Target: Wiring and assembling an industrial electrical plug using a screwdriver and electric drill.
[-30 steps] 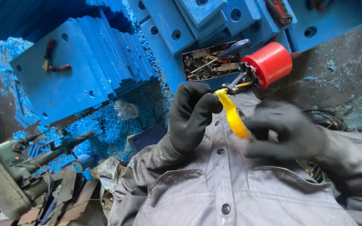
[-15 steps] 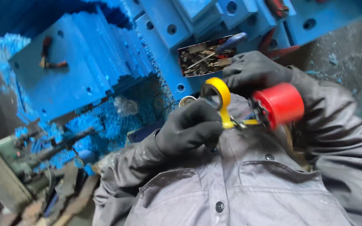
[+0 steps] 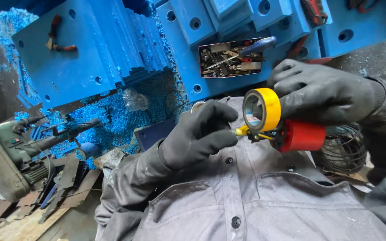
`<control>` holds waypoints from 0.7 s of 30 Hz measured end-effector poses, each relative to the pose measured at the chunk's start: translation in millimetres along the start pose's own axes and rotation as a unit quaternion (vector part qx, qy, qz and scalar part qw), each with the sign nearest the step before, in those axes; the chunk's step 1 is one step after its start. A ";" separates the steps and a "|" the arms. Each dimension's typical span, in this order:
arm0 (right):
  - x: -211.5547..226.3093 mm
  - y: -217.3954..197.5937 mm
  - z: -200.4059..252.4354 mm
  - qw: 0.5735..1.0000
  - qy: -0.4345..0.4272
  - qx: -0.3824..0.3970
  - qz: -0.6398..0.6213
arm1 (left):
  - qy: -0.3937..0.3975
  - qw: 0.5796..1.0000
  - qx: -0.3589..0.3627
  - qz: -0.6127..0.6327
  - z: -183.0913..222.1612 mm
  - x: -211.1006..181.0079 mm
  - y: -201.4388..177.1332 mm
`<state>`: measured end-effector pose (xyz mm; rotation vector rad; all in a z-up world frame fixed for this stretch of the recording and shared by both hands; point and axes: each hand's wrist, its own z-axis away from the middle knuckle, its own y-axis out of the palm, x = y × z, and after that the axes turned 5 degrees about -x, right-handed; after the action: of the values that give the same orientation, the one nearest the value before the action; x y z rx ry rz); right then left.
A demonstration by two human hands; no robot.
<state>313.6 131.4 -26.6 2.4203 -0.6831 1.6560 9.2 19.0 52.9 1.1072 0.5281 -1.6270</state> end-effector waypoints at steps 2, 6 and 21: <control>2.1 5.0 7.4 1.000 0.004 -0.010 -0.025 | 0.048 0.998 0.032 -0.040 3.9 -4.0 -1.2; 10.0 9.2 2.8 0.977 0.105 -0.006 -0.185 | -0.008 0.995 0.033 -0.090 -2.3 -19.0 -1.5; 68.7 62.5 -36.3 0.910 0.065 -0.205 0.354 | 0.139 0.964 -0.148 -0.171 -12.8 9.1 11.8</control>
<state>275.9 68.6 41.0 1.8365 -1.8282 1.6133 24.9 20.3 41.1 1.0630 1.1620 -1.6187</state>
